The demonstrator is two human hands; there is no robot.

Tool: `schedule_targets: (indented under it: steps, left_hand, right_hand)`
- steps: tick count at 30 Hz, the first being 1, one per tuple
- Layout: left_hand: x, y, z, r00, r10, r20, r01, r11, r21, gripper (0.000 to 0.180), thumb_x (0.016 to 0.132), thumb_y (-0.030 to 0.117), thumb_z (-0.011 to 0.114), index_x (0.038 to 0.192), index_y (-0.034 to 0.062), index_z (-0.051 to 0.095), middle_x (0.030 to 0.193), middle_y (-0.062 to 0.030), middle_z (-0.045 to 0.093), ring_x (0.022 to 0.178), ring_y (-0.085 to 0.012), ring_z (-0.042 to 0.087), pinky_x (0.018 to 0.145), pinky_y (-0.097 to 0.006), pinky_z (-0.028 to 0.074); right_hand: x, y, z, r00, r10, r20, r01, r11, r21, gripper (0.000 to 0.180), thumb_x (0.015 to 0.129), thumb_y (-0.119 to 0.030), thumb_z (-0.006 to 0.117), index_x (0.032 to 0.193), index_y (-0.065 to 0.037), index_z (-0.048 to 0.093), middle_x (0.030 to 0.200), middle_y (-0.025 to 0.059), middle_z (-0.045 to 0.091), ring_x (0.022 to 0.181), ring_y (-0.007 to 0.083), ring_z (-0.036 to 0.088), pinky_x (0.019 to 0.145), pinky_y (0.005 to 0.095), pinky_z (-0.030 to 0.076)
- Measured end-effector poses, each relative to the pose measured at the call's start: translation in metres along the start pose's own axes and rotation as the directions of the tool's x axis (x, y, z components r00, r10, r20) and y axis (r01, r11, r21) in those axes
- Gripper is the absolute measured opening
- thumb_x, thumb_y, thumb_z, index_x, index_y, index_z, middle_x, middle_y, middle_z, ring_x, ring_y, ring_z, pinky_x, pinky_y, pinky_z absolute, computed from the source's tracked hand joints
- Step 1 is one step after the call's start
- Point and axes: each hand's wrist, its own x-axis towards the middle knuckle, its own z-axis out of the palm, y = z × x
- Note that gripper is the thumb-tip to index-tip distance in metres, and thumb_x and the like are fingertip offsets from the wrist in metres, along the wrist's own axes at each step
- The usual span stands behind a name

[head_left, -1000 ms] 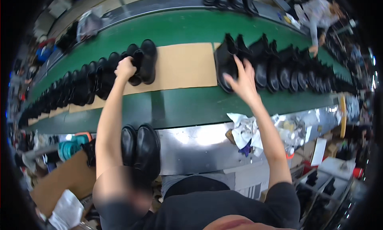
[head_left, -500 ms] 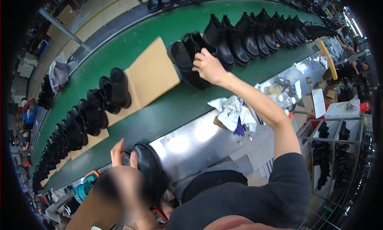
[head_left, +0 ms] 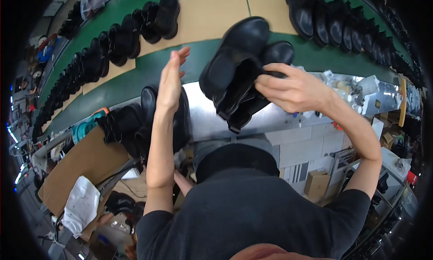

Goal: The person handles black leather boots on a factory assembly line, picking them up and inspecting them. They use a spray gun to apply a coating to the boots and then use a wooden block to rub and polish the leather surface. The person repeatedly picks up boots, treats them, and places them back on the line.

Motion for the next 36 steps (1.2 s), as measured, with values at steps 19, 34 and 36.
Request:
schedule_targets:
  steps: [19, 34, 36]
  left_hand:
    - [-0.03, -0.116, 0.049, 0.826, -0.556, 0.096, 0.525, 0.82, 0.23, 0.115, 0.07, 0.066, 0.064, 0.144, -0.005, 0.012, 0.141, -0.0311, 0.029, 0.128, -0.0386, 0.038, 0.093, -0.049, 0.042]
    - [-0.034, -0.16, 0.061, 0.952, -0.301, 0.06, 0.268, 0.91, 0.317, 0.105, 0.06, 0.026, 0.074, 0.143, -0.0017, 0.015, 0.138, -0.0327, 0.031, 0.13, -0.0424, 0.034, 0.105, -0.044, 0.033]
    - [-0.038, -0.131, 0.061, 0.894, -0.447, 0.031, 0.424, 0.867, 0.262, 0.104, 0.062, 0.026, 0.071, 0.143, 0.0005, 0.013, 0.143, -0.0339, 0.02, 0.128, -0.0521, 0.029, 0.105, -0.054, 0.03]
  right_hand:
    - [-0.041, -0.096, 0.144, -0.147, 0.79, 0.596, -0.865, -0.394, 0.31, 0.112, 0.071, -0.067, 0.064, 0.138, 0.014, 0.023, 0.133, 0.0323, 0.041, 0.128, 0.0366, 0.039, 0.104, 0.0404, 0.034]
    - [-0.096, -0.138, 0.12, 0.024, 0.597, 0.802, -0.395, -0.731, 0.556, 0.069, 0.091, -0.048, 0.053, 0.146, -0.015, 0.028, 0.144, 0.0067, 0.038, 0.13, 0.0243, 0.038, 0.1, 0.0511, 0.032]
    - [-0.08, -0.148, 0.118, -0.011, 0.563, 0.826, -0.259, -0.8, 0.541, 0.068, 0.09, -0.056, 0.049, 0.144, -0.016, 0.034, 0.147, 0.0053, 0.032, 0.132, 0.0262, 0.032, 0.098, 0.0495, 0.033]
